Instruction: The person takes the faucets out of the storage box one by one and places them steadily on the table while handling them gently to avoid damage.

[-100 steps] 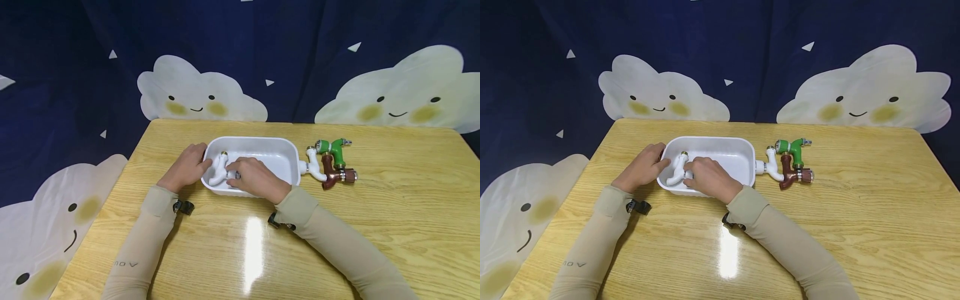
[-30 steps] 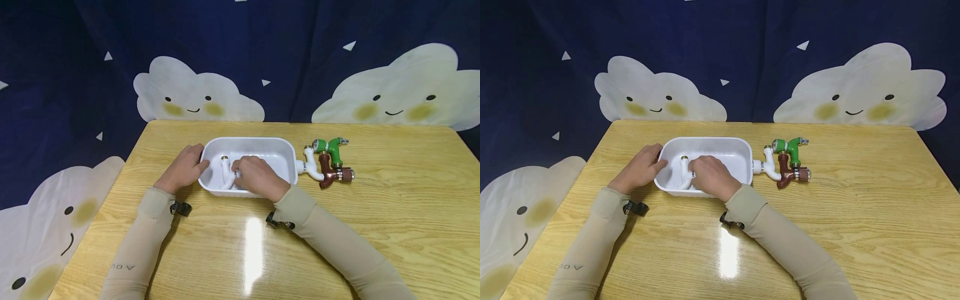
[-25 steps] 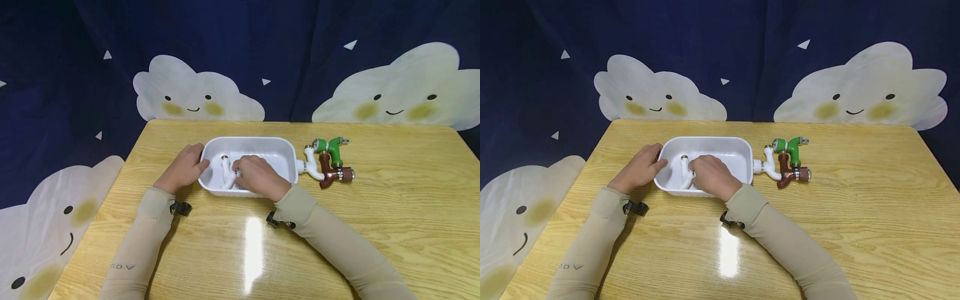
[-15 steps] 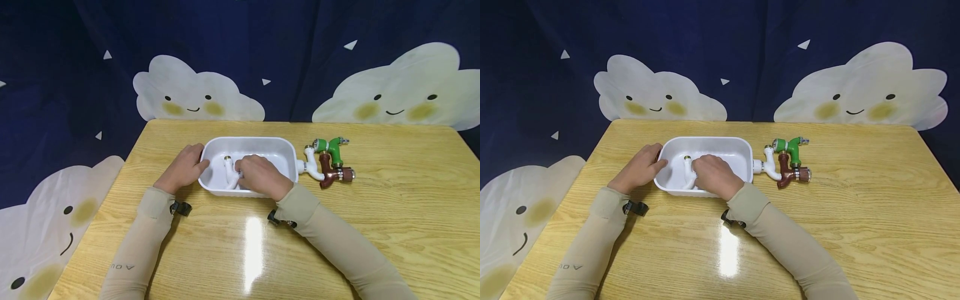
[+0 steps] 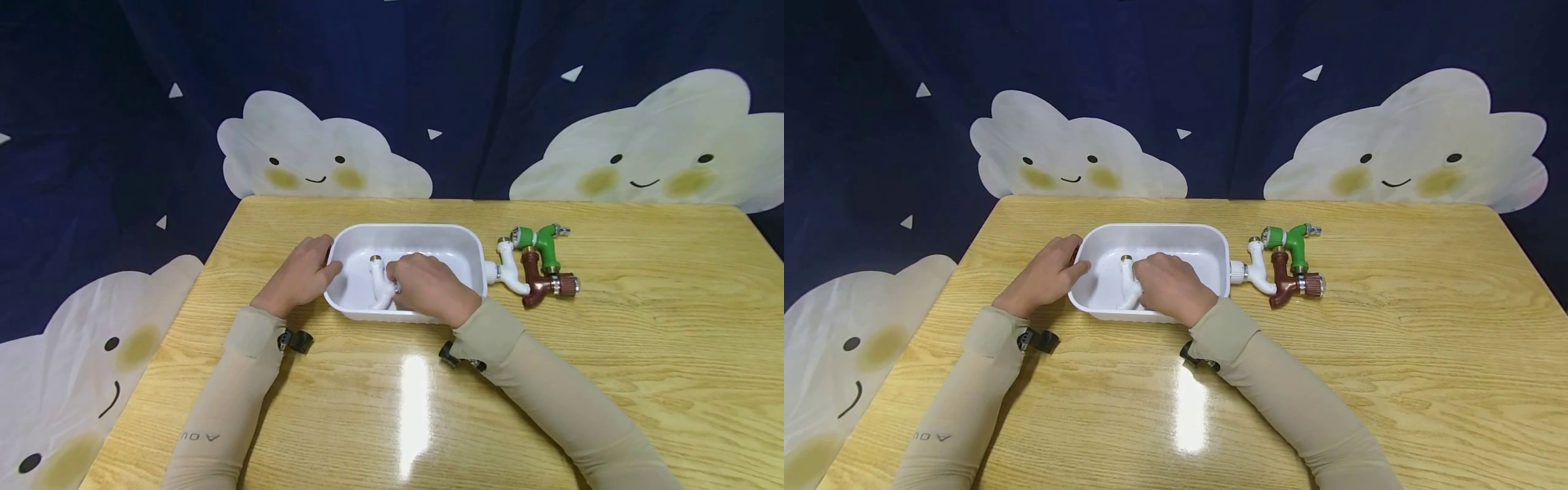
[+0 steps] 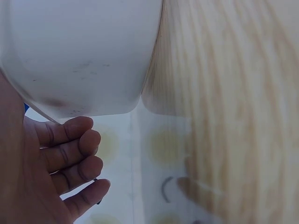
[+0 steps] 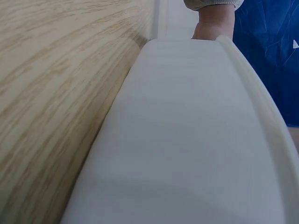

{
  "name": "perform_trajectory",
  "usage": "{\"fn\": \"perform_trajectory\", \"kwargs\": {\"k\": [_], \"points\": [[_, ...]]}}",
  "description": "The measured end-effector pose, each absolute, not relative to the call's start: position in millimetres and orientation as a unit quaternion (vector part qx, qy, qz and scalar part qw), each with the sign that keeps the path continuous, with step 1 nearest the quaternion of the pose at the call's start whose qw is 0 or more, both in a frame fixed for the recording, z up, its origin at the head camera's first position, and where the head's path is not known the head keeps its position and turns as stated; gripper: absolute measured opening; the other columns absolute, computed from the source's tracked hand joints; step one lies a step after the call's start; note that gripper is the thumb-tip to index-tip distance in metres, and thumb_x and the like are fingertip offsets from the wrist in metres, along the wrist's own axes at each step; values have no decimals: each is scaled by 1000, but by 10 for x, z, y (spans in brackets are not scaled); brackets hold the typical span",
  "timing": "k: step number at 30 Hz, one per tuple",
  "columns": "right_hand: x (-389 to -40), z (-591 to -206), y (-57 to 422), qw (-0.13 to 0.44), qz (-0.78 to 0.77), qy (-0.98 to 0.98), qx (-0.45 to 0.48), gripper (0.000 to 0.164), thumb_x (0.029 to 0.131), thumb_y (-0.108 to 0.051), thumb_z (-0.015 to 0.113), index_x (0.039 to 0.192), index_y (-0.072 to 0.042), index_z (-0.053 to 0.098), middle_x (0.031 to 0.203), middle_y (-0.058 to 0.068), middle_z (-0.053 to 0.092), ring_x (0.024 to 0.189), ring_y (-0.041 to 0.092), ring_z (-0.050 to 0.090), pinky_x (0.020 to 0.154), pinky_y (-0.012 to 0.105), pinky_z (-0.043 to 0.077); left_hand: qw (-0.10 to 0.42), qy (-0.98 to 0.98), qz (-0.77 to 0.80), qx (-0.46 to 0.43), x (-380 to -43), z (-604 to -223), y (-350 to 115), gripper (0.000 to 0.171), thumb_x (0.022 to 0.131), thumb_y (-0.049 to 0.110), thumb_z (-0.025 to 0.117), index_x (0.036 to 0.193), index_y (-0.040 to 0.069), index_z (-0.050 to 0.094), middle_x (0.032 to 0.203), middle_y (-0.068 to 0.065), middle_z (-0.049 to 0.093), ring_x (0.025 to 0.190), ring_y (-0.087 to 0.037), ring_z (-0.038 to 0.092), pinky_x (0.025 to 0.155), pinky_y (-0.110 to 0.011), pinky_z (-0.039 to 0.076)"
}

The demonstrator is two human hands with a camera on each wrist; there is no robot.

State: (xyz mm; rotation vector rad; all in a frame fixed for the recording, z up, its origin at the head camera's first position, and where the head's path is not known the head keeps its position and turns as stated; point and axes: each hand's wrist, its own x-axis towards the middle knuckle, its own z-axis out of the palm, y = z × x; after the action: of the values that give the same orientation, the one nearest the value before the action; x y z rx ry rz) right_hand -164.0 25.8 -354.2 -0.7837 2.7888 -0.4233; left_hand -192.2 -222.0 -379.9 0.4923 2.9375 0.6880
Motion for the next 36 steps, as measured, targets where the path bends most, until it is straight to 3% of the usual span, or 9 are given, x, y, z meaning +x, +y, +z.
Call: {"fn": "perform_trajectory", "kwargs": {"k": [4, 8, 11, 22, 30, 36], "points": [[-1635, -3541, 275, 110, -138, 946, -272, 14, 83, -11, 77, 92, -14, 69, 86, 3, 65, 81, 20, 57, 67, 35, 45, 44, 960, 224, 161, -1920, -3800, -2218, 33, 98, 27, 50, 117, 2, 60, 91, -12, 59, 96, -30, 53, 84, -43, 43], [-1635, -3545, 284, 112, -140, 943, -279, 25, 82, -10, 79, 73, -17, 56, 74, 1, 49, 76, 19, 47, 64, 32, 38, 44, 960, 224, 161, -1920, -3803, -2218, 34, 98, 27, 50, 118, 1, 59, 92, -13, 60, 96, -30, 53, 84, -43, 44], [-1634, -3546, 285, 112, -140, 943, -280, 34, 82, -11, 79, 68, -19, 50, 71, -1, 43, 74, 17, 44, 63, 31, 36, 43, 960, 226, 160, -1919, -3807, -2221, 34, 98, 27, 50, 119, 1, 60, 93, -13, 61, 97, -30, 54, 85, -43, 44], [-1625, -3513, 301, 125, -147, 944, -268, 39, 83, -12, 80, 64, -19, 48, 72, 0, 42, 70, 16, 39, 57, 29, 30, 41, 959, 231, 162, -1927, -3821, -2223, 34, 98, 28, 49, 118, 2, 60, 93, -13, 61, 97, -30, 54, 85, -44, 45], [-1622, -3524, 293, 127, -160, 945, -256, 56, 82, -22, 86, 60, -21, 34, 68, -3, 28, 65, 14, 31, 55, 29, 26, 39, 959, 229, 162, -1926, -3820, -2226, 34, 98, 27, 50, 118, 1, 60, 94, -13, 61, 98, -31, 55, 85, -44, 45], [-1621, -3516, 296, 132, -154, 947, -251, 55, 81, -18, 86, 60, -21, 36, 67, -3, 32, 66, 14, 34, 54, 29, 28, 33, 960, 226, 165, -1926, -3818, -2225, 31, 98, 27, 51, 114, 2, 60, 90, -13, 60, 96, -31, 55, 83, -44, 44]]}}
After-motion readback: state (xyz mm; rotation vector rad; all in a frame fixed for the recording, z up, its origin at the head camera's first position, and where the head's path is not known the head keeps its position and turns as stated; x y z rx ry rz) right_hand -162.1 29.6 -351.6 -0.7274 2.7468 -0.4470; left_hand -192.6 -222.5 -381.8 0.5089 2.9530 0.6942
